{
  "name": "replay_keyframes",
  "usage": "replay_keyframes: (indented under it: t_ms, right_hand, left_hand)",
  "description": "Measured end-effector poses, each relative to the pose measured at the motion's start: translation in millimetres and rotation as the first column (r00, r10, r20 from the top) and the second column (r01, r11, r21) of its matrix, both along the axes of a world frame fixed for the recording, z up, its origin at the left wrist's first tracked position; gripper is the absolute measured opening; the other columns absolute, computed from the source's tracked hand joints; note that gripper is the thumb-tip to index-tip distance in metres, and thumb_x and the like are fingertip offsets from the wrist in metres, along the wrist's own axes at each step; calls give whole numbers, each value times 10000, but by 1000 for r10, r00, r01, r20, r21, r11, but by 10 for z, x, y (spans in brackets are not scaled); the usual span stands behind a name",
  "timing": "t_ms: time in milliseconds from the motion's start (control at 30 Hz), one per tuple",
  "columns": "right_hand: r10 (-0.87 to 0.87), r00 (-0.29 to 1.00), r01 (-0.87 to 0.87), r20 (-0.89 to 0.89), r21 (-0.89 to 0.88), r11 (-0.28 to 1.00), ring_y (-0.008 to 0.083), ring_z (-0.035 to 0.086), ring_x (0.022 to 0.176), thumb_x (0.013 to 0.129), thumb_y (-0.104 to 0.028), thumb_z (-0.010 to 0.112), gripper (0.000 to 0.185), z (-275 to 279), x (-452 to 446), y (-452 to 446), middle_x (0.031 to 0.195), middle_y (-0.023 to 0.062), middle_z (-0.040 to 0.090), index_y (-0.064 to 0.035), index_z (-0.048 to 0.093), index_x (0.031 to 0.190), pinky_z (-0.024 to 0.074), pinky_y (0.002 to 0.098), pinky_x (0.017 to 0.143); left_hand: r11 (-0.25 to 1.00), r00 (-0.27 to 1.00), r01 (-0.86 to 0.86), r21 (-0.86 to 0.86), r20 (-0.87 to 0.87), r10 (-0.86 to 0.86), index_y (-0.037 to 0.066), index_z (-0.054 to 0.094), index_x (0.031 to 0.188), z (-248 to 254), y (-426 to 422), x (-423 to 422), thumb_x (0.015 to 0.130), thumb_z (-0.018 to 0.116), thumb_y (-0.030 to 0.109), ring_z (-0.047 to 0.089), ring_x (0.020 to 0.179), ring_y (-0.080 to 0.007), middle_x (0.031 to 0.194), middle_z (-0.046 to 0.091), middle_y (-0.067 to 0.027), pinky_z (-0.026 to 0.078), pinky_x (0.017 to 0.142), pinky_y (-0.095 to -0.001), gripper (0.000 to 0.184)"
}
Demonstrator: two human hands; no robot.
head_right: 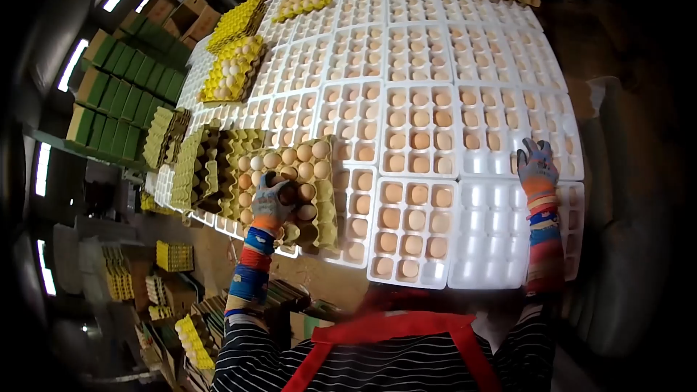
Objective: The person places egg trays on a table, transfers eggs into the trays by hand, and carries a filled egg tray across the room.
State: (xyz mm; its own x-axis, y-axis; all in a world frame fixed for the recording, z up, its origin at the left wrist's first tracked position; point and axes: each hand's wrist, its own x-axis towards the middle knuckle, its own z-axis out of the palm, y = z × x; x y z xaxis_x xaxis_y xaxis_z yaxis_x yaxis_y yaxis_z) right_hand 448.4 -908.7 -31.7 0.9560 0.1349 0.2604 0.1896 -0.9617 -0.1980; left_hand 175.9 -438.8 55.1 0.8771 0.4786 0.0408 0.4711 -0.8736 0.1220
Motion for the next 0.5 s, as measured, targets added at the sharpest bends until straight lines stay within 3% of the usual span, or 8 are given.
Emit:
replay_keyframes:
  t_ms: [133,167,233,333,367,433,467,500]
  right_hand:
    - [249,968,-249,-23,-8,968,291,581,978,841,-228,551,342,-159,354,146,1184,114,528,-220,564,1182,497,392,807]
    - [259,960,-259,-111,13,966,295,584,973,833,-229,555,357,-169,440,98,1180,117,535,-220,562,1189,497,395,809]
    - [351,915,-301,-199,241,923,324,596,935,819,-258,569,368,-326,592,-12,1162,138,551,-214,572,1184,502,420,787]
    - [63,985,-61,-159,21,998,340,619,863,832,-339,565,346,-144,472,102,968,160,639,-123,610,1099,512,416,748]
    - [107,990,-76,-91,288,955,300,617,840,850,-263,532,305,-279,464,117,976,136,645,-78,606,1081,498,372,738]
    - [314,946,-288,83,663,691,200,597,834,859,-104,479,266,-256,341,242,1025,84,647,-57,601,1090,464,281,738]
    - [359,920,-391,156,318,864,166,586,830,844,-61,467,313,112,173,370,1056,61,632,-117,603,1120,462,274,720]
    - [417,899,-409,133,593,694,267,569,857,844,-39,491,277,228,85,458,1006,119,624,-46,607,1095,453,315,754]
  left_hand:
    - [999,929,45,-23,369,-33,192,647,1067,14,-114,-122,676,666,51,521,1056,-320,1199,505,-117,477,854,-382,417]
    - [965,899,99,-241,438,17,125,621,1121,68,-252,-168,715,621,-44,522,1076,-282,1141,548,-117,475,868,-350,440]
    - [739,830,213,-640,517,208,14,519,1208,46,-739,-146,767,646,-10,533,1068,-200,1128,565,-101,464,885,-306,460]
    - [500,908,333,-799,415,58,-20,470,1231,-277,-1506,38,761,690,15,561,1036,-198,1146,566,-123,471,878,-308,520]
    - [336,922,338,-879,382,70,-14,499,1190,-401,-1767,157,732,731,31,563,1032,-192,1133,576,-108,476,871,-308,515]
    - [419,923,384,-823,356,-148,19,545,1149,-61,-2289,579,739,738,95,588,994,-204,1055,603,-108,488,837,-319,460]
    - [669,860,500,-551,408,-307,51,560,1138,-172,-2451,733,742,725,151,602,942,-262,1026,610,-121,494,796,-329,440]
    - [679,849,518,-521,414,-329,63,567,1129,-225,-2581,871,732,723,170,597,936,-283,1024,610,-123,494,780,-338,440]
